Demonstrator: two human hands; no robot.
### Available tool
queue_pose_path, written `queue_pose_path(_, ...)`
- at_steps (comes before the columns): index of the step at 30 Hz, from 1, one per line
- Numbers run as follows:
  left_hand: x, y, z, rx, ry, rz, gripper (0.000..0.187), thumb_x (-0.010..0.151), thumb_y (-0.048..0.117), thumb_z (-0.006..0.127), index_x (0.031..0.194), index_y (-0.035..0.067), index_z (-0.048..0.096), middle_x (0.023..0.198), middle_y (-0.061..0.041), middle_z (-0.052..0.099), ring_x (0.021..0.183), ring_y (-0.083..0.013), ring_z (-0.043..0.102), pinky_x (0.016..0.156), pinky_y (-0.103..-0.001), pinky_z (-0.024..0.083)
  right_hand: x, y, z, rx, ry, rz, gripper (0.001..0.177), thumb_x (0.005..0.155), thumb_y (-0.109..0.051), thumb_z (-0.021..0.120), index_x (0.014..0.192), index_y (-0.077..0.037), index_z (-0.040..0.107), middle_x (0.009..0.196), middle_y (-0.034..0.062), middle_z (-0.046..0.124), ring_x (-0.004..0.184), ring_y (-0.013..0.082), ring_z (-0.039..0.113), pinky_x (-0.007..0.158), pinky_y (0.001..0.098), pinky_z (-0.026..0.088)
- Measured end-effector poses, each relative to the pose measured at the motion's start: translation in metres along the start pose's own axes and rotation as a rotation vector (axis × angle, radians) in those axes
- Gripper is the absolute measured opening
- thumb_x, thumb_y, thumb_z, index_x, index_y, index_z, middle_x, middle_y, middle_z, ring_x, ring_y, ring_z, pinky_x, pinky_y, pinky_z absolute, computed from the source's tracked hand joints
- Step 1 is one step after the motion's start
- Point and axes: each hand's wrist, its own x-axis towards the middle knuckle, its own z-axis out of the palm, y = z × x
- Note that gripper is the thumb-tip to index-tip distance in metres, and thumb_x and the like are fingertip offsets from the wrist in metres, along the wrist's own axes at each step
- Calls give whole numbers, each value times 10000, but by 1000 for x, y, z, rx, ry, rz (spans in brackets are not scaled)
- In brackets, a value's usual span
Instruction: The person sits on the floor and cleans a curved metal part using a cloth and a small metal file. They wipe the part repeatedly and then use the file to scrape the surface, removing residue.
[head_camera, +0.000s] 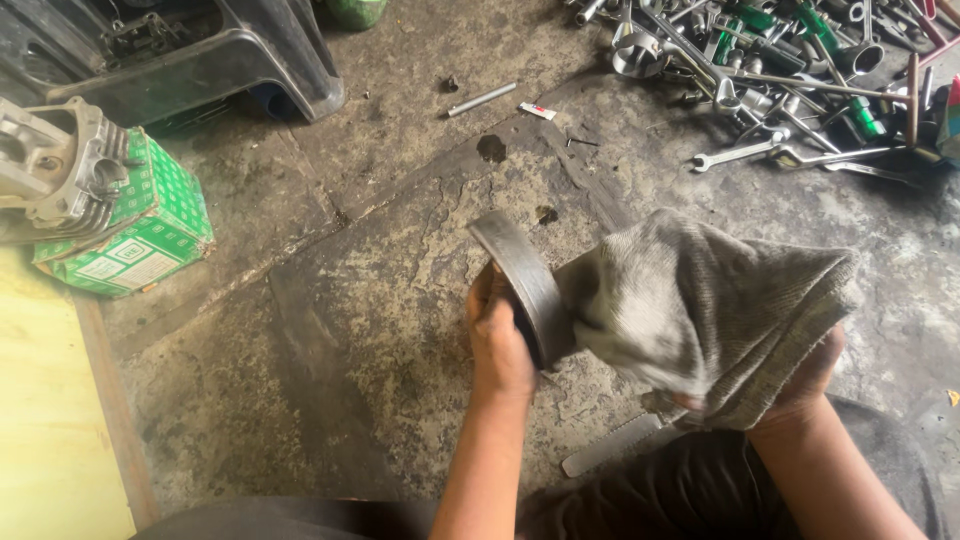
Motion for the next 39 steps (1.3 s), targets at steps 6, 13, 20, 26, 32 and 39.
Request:
queue_pose_path(6,-9,10,7,145,-348,-227,866,885,796,502,1242,17,627,1033,-163,695,907,-227,695,659,-320,601,-1,-2,0,-250,14,-174,711,918,-503,781,1437,-80,543,1465,181,551,1357,340,535,1115,480,500)
queue_pose_path(13,-18,-7,24,-167,111,-475,544,927,476,615,1283,65,595,1012,-137,702,822,-230,684,584,-350,585,13,-9,13,-271,-4,106,667,1018,-466,688,1400,57,526,1244,196,629,1206,330,619,1016,444,541)
queue_pose_path(20,-14,-8,19,-233,178,-378,452,906,375,688,1226,58,646,1005,-98,723,878,-230,708,710,-353,608,42,-9,-24,-532,215,388,433,1155,-353,371,1318,3,555,1099,277,612,874,339,698,717,517,621)
queue_pose_path(26,-13,-2,22,-281,95,-328,334,961,366,676,1100,65,719,985,-91,743,885,-205,712,761,-339,596,52,2,14,-892,522,236,422,1065,-116,421,1470,-1,450,1233,261,627,946,292,679,793,432,590)
queue_pose_path(32,-15,18,28,-287,-89,-281,372,1065,387,593,1050,49,746,971,-88,749,770,-152,704,649,-295,575,52,19,77,-878,380,309,553,968,-44,414,1519,-17,453,1356,224,612,1164,296,645,979,422,552)
queue_pose_path(39,-14,10,33,-243,-56,-338,336,1067,330,557,1088,57,751,1008,-83,752,836,-136,707,735,-278,589,41,51,67,-783,354,378,596,966,-112,463,1559,-120,403,1460,131,557,1276,243,575,1050,415,480)
